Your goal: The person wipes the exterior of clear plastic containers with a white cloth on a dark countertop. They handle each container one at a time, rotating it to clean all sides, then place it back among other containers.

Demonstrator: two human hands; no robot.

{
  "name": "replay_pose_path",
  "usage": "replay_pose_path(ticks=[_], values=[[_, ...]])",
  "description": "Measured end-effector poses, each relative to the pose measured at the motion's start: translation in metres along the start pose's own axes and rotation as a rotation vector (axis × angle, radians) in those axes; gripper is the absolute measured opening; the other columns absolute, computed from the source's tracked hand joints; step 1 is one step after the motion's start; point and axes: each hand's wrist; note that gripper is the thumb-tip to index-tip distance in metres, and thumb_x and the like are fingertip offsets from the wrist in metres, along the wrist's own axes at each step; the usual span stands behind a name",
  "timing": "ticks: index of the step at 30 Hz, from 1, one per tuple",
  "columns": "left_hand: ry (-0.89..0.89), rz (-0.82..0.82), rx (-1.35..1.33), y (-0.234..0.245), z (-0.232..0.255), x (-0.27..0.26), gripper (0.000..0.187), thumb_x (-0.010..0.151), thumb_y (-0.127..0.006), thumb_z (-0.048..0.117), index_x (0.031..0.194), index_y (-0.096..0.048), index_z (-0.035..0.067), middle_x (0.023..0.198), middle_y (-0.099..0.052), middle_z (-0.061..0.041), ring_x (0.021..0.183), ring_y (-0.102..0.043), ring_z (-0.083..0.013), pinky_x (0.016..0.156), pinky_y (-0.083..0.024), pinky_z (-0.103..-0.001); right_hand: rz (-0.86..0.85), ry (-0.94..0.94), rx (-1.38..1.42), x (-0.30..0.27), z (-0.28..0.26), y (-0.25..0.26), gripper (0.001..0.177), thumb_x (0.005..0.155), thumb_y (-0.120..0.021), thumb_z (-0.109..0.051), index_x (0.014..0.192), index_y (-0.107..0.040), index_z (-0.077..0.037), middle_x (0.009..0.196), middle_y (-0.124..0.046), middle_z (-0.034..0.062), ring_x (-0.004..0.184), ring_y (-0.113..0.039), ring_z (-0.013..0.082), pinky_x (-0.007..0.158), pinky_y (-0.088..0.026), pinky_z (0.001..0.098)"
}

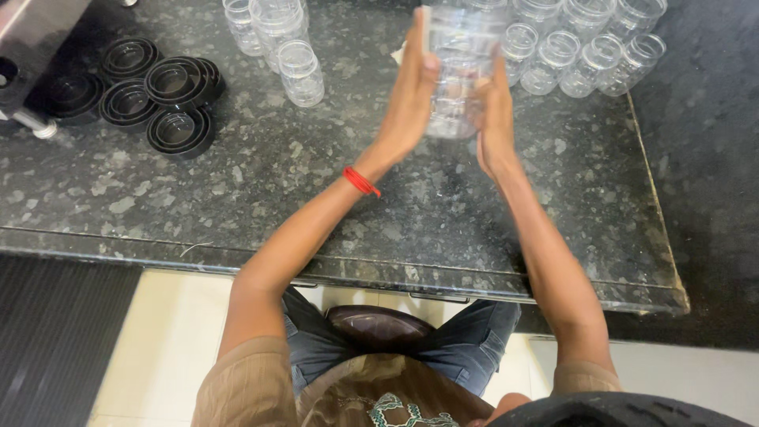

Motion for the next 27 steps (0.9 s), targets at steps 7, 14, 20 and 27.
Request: replay_pose_path(ticks=[7, 14, 20, 27], values=[[-0.195, -0.159, 0.670, -0.008, 0.005, -0.020, 0.069, 0.114, -0.022, 0.059, 0.170, -0.006, 0.021, 0.177, 0.001, -0.005, 0.167, 0.000, -0.0287, 0.138, -0.011, -0.052, 0.032, -0.044, 0.023, -0.004, -0.006, -0.001, 0.091, 0.105, -0.059, -0.061, 0.168, -0.017, -0.010, 0.172, -0.029, 0.0194, 0.159, -0.034, 0.0323, 0.130, -0.037, 0.0522], [0.262, -0.014, -0.224, -0.014, -0.021, 0.011, 0.083, 0.103, -0.019, 0.067, 0.167, -0.024, 0.014, 0.172, -0.029, -0.018, 0.155, -0.031, -0.0390, 0.126, -0.030, -0.049, 0.108, 0.020, 0.186, -0.007, 0.002, -0.015, 0.085, 0.104, -0.054, -0.058, 0.163, -0.008, -0.018, 0.167, -0.029, 0.0128, 0.155, -0.036, 0.0305, 0.129, -0.038, 0.0507], [0.549, -0.001, -0.177, -0.039, -0.022, -0.018, 0.082, 0.107, -0.022, 0.065, 0.160, -0.045, 0.007, 0.158, -0.055, -0.021, 0.149, -0.051, -0.0389, 0.124, -0.039, -0.043, 0.245, -0.004, 0.382, -0.003, 0.004, -0.003, 0.088, 0.100, -0.052, -0.067, 0.161, -0.028, -0.009, 0.159, -0.046, 0.0175, 0.147, -0.049, 0.0338, 0.121, -0.046, 0.0492], [-0.325, -0.107, 0.415, -0.027, 0.010, -0.050, 0.065, 0.116, -0.046, 0.029, 0.168, -0.018, 0.004, 0.172, -0.016, -0.017, 0.161, -0.006, -0.0386, 0.139, -0.013, -0.048, 0.346, -0.224, 0.744, -0.004, 0.008, -0.002, 0.092, 0.089, -0.052, -0.068, 0.159, -0.030, -0.013, 0.156, -0.047, 0.0146, 0.140, -0.054, 0.0345, 0.107, -0.061, 0.0420]])
Point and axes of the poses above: each hand's wrist, its own x-axis towards the middle knuckle, its own y-axis out of the back of the hand, z = x × y
